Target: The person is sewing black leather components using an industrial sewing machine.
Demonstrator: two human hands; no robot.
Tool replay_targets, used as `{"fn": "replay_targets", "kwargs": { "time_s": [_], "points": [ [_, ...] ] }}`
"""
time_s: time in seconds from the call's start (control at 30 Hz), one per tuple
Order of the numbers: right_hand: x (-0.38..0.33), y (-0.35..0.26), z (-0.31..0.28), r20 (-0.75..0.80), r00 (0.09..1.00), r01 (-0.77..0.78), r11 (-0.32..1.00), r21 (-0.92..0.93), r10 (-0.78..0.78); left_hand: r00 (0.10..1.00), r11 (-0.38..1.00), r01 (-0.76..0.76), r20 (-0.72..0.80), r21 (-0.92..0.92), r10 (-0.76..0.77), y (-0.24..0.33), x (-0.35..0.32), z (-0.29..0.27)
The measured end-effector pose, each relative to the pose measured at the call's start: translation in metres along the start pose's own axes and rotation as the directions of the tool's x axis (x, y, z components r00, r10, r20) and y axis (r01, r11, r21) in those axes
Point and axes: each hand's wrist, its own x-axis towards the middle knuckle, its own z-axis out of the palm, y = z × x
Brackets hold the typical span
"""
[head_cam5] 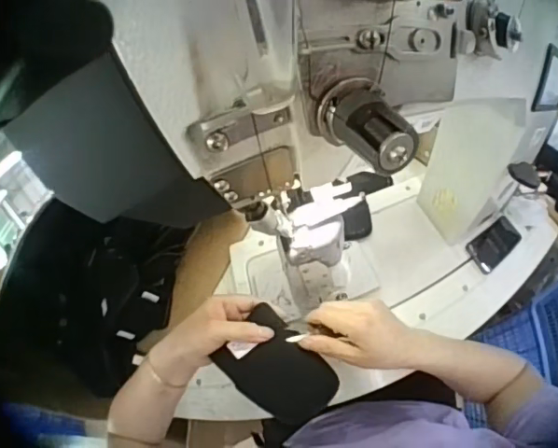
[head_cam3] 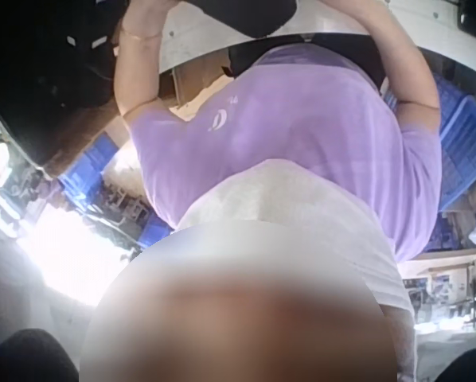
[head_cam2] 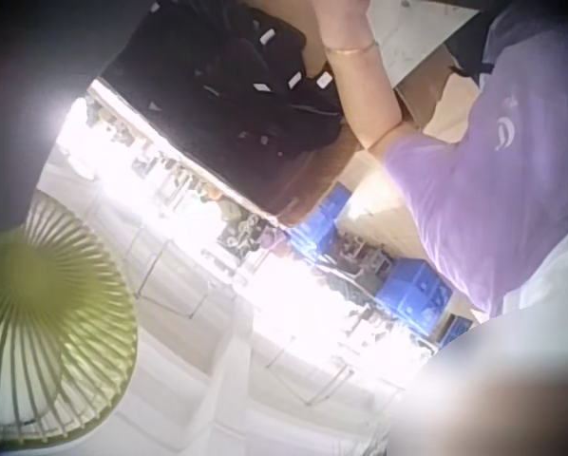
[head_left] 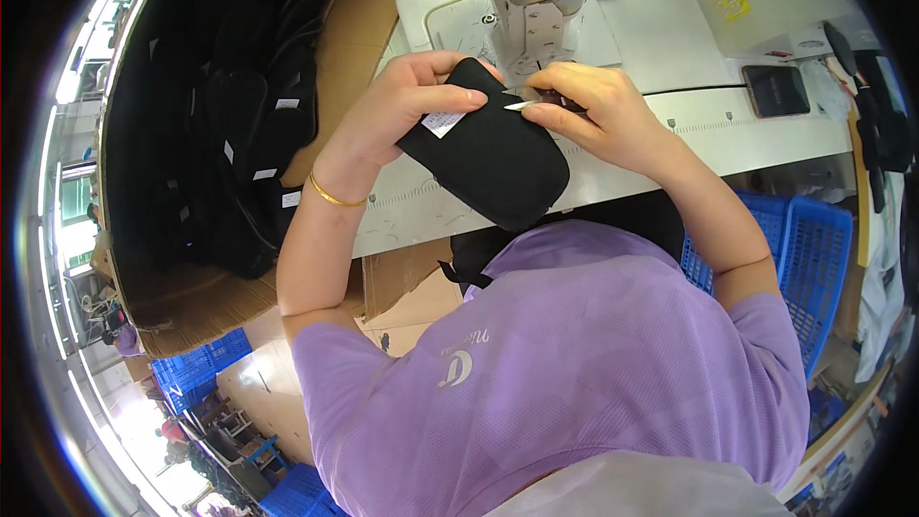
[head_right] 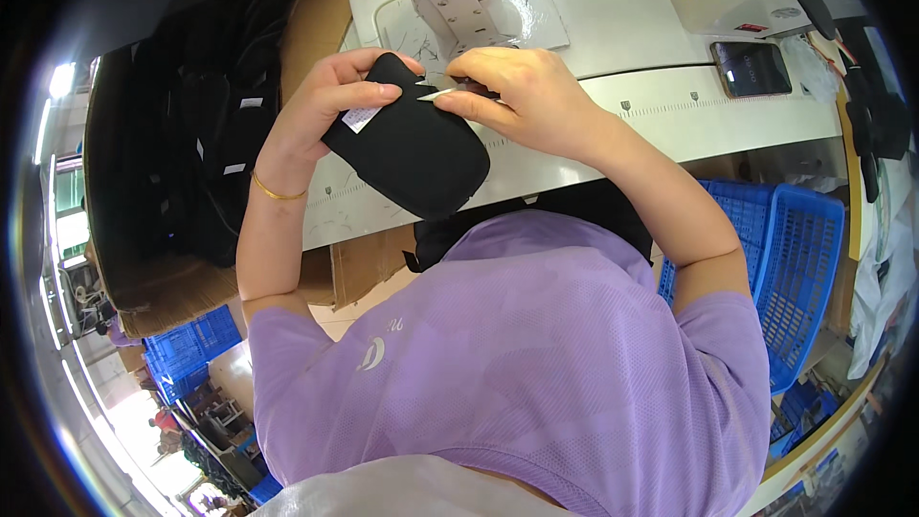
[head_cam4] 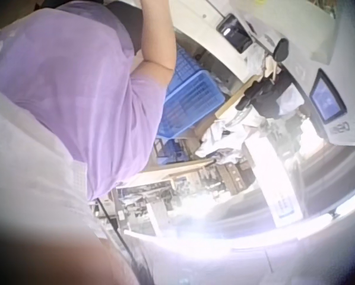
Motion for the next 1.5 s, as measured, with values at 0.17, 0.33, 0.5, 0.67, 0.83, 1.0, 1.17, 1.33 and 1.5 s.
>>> {"fn": "replay_targets", "kwargs": {
  "time_s": [0.17,0.33,0.5,0.67,0.83,1.0,1.17,1.33,1.5],
  "points": [
    [-0.003,0.005,-0.002,0.023,0.999,0.043,0.999,-0.019,-0.042,0.999,1.0,-0.002,0.039,-0.011,0.002,-0.006,0.009,-0.001],
    [-0.016,-0.025,-0.003,-0.147,0.955,0.232,0.958,-0.171,-0.257,0.989,0.987,-0.109,-0.087,0.12,0.12,-0.028,0.014,-0.017],
    [-0.021,-0.015,0.012,-0.123,0.901,-0.371,0.885,0.281,0.416,1.0,0.964,0.023,0.016,-0.266,-0.019,-0.019,0.009,-0.01],
    [-0.017,0.006,0.008,0.209,0.853,-0.441,0.444,0.78,0.479,0.992,0.961,-0.106,-0.099,-0.257,0.083,-0.025,0.003,-0.015],
    [-0.011,0.007,0.007,0.263,0.89,-0.432,0.506,0.747,0.372,0.999,0.95,-0.033,0.029,-0.31,0.044,-0.021,0.002,-0.015],
    [-0.009,0.007,0.007,0.12,0.969,-0.24,0.726,0.644,0.215,0.994,0.958,0.021,0.107,-0.286,0.01,-0.019,0.005,-0.011],
    [-0.013,0.01,-0.003,0.267,0.883,-0.436,0.465,0.77,0.387,0.997,0.954,0.051,0.069,-0.295,-0.032,-0.028,0.01,-0.004],
    [-0.033,-0.003,0.006,0.273,0.783,-0.577,0.489,0.655,0.559,0.943,0.941,-0.093,-0.275,0.325,0.188,-0.057,-0.014,0.03],
    [-0.057,0.08,-0.062,-0.365,0.49,-0.271,0.536,0.799,0.792,0.222,0.144,0.698,-0.404,0.701,0.888,-0.108,-0.109,-0.035]
  ]
}}
